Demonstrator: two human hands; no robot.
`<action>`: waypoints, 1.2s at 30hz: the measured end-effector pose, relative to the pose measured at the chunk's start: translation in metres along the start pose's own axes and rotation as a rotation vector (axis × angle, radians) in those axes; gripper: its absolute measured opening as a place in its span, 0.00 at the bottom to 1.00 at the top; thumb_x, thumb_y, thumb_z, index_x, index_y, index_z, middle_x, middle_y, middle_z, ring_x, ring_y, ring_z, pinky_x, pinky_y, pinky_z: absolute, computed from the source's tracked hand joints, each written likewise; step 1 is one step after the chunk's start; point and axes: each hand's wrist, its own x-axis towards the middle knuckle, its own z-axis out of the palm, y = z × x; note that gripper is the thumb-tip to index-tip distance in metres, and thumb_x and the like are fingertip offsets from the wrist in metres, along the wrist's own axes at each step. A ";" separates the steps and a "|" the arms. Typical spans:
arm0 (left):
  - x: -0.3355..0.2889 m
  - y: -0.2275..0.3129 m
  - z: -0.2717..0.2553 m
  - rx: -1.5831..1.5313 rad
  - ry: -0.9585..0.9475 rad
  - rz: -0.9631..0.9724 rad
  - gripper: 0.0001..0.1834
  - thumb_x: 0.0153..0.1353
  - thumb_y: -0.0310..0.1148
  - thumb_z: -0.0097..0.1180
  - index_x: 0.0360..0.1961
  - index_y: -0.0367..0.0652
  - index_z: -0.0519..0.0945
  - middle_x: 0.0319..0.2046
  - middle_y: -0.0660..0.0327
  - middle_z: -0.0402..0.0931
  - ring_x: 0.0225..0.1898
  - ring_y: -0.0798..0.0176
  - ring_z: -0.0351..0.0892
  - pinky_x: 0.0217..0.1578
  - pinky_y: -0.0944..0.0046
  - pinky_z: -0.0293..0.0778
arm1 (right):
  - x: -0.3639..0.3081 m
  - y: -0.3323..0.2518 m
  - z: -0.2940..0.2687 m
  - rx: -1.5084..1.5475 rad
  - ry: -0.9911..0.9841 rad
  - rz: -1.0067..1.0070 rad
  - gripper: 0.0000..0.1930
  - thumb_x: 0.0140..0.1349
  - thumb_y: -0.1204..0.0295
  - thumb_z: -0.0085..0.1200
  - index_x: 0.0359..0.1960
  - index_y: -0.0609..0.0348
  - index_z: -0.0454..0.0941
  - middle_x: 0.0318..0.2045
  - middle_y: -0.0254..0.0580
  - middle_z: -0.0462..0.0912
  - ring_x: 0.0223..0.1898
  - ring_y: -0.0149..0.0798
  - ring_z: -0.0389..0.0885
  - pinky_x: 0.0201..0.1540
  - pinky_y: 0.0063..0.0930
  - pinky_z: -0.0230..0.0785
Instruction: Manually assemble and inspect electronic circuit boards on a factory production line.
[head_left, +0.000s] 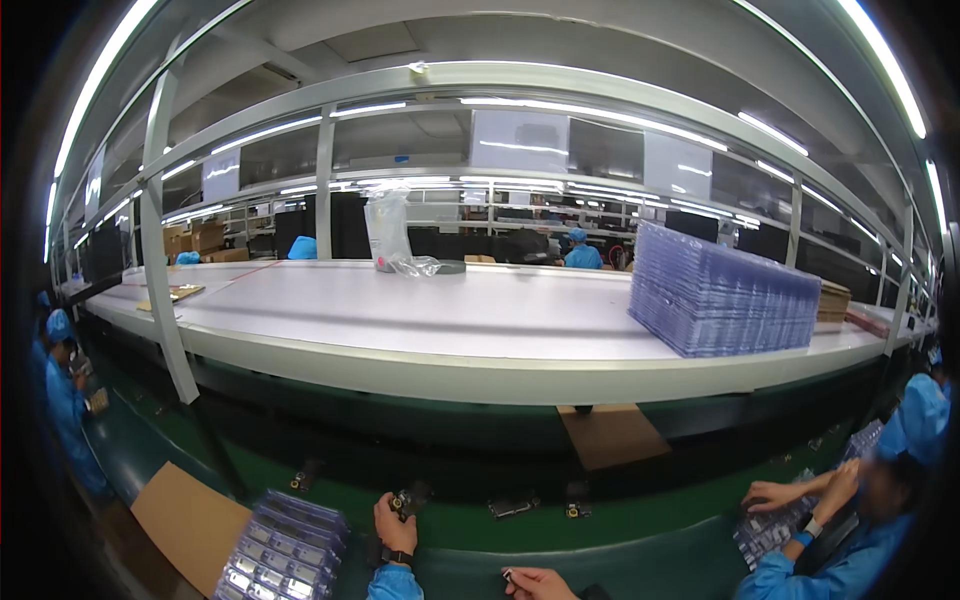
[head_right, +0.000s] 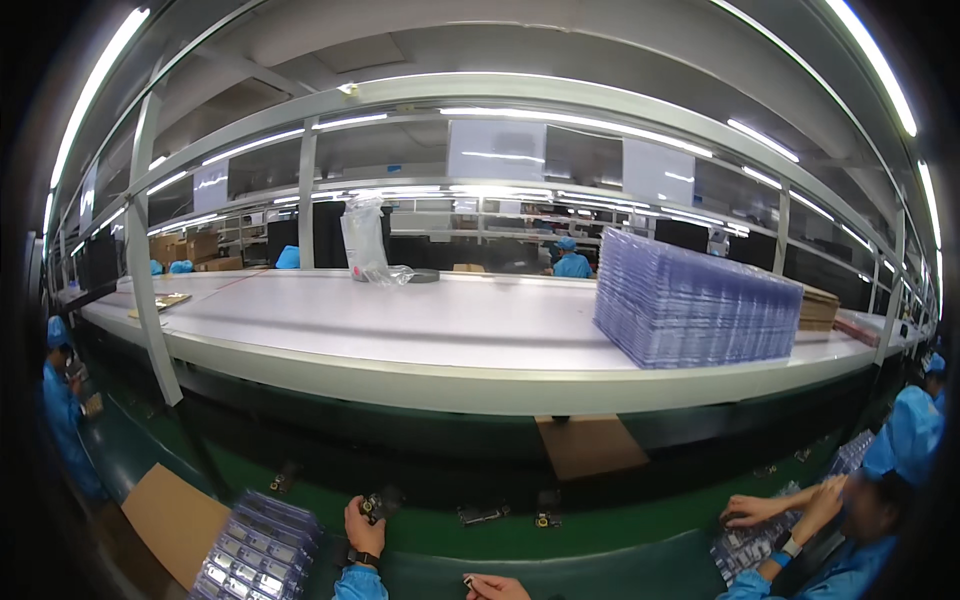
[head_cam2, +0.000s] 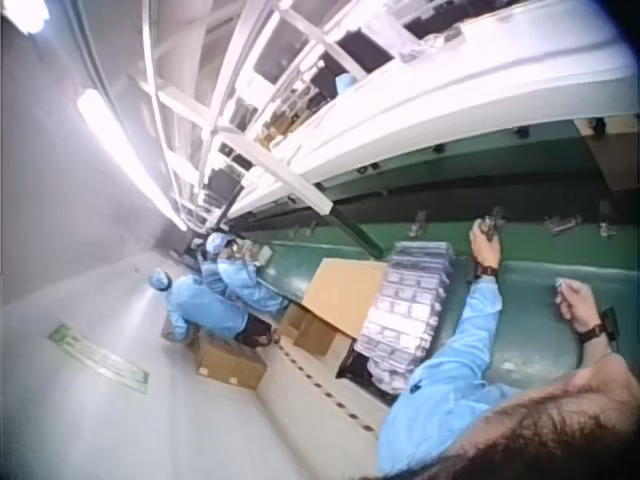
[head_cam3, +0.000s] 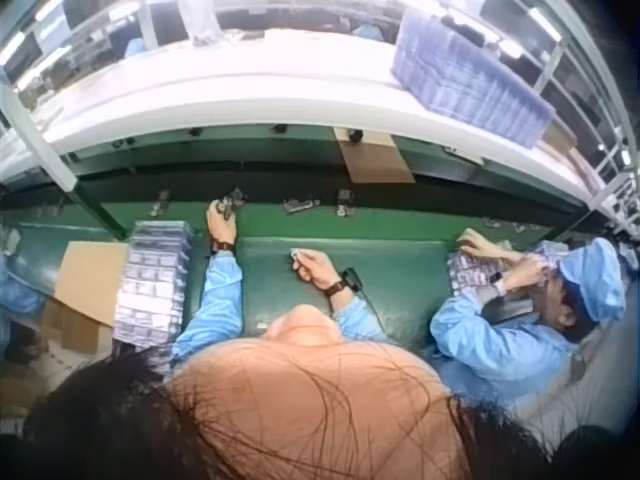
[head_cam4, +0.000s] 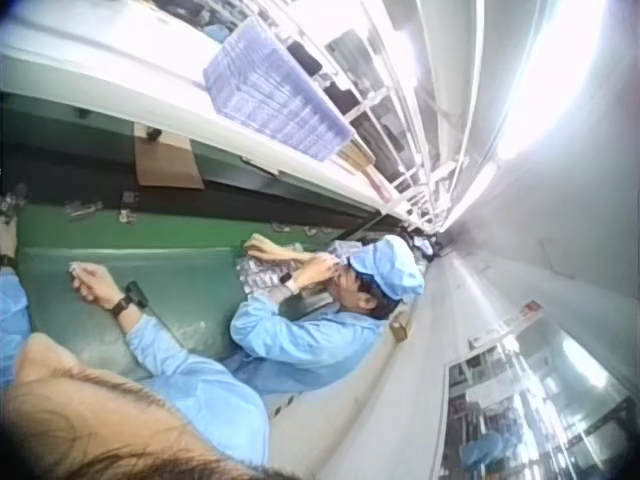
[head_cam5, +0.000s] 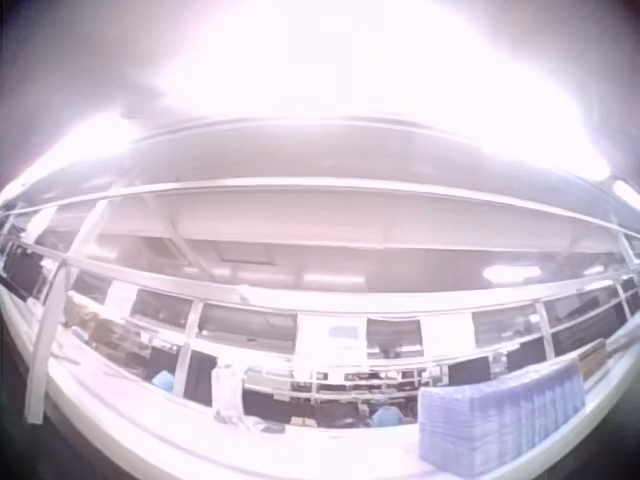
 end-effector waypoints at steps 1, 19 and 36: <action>0.002 -0.002 0.002 -0.366 0.052 -0.010 0.41 0.51 0.21 0.71 0.66 0.38 0.66 0.57 0.52 0.71 0.58 0.49 0.76 0.57 0.49 0.76 | 0.002 0.000 0.001 0.003 -0.020 -0.048 0.12 0.74 0.68 0.54 0.53 0.62 0.80 0.32 0.37 0.83 0.22 0.24 0.73 0.22 0.16 0.62; -0.054 0.176 -0.069 -1.639 -0.312 -0.239 0.24 0.70 0.21 0.44 0.67 0.43 0.62 0.55 0.52 0.74 0.55 0.52 0.80 0.50 0.45 0.84 | 0.003 0.023 -0.003 -0.174 0.053 -0.126 0.12 0.69 0.69 0.61 0.48 0.65 0.85 0.32 0.37 0.85 0.28 0.27 0.79 0.28 0.19 0.68; -0.076 0.207 -0.110 -1.445 -0.535 -0.137 0.25 0.67 0.16 0.44 0.65 0.37 0.63 0.58 0.41 0.74 0.54 0.56 0.82 0.51 0.61 0.82 | -0.018 0.005 0.018 -0.792 -0.012 -0.395 0.09 0.62 0.71 0.66 0.40 0.62 0.87 0.37 0.45 0.88 0.34 0.40 0.86 0.38 0.30 0.77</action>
